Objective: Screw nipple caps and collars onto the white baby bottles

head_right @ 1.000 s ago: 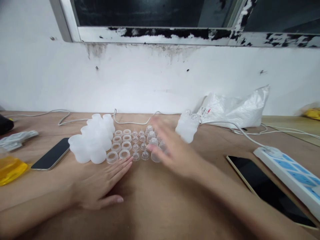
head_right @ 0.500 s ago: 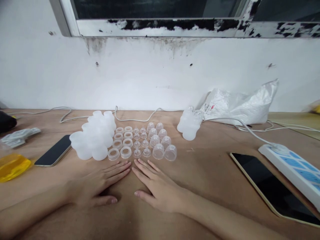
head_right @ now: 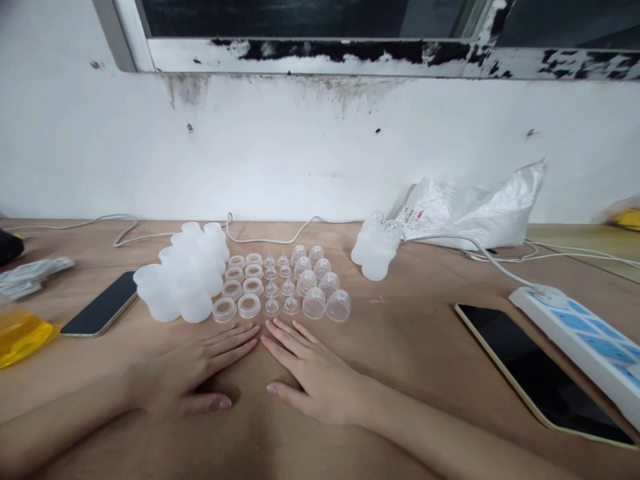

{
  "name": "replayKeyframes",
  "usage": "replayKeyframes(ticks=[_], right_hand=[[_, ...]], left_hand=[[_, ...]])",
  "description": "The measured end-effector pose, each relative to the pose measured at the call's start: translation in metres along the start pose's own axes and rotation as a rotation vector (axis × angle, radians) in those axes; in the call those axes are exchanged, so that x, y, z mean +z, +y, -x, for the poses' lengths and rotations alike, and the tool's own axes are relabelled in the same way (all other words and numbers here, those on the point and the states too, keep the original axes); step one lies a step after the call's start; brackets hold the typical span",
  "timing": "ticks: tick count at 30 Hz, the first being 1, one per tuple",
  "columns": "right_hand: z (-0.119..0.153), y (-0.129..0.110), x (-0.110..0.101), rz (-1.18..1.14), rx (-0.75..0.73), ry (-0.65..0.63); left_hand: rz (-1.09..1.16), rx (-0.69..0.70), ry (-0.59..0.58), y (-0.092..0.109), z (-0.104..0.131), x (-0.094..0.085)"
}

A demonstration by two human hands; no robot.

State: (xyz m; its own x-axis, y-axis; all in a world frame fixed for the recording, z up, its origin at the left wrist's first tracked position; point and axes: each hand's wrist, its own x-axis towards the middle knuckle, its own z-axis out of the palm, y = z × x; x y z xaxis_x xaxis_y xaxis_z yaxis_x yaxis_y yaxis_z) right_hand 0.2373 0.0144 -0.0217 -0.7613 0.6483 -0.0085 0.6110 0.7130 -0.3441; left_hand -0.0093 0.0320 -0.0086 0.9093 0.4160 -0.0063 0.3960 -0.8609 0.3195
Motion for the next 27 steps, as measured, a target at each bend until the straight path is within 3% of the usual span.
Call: replayKeyframes(ticks=[6,14,21,23,27], right_hand=[[0.000,0.001,0.001,-0.011,-0.009,0.012],[0.000,0.000,0.000,0.003,0.006,-0.001],[0.002,-0.001,-0.003,-0.071,-0.002,-0.008],[0.002,0.000,-0.005,-0.110,0.027,0.035],[-0.002,0.004,-0.013,-0.043,0.110,0.276]], left_hand=[[0.022,0.005,0.022,0.000,0.001,0.001],[-0.006,-0.020,-0.039,0.001,0.000,0.000],[0.026,-0.001,0.038,-0.003,0.003,0.002],[0.007,0.014,0.065,-0.002,0.004,0.004],[-0.138,-0.008,0.205,0.001,0.001,0.004]])
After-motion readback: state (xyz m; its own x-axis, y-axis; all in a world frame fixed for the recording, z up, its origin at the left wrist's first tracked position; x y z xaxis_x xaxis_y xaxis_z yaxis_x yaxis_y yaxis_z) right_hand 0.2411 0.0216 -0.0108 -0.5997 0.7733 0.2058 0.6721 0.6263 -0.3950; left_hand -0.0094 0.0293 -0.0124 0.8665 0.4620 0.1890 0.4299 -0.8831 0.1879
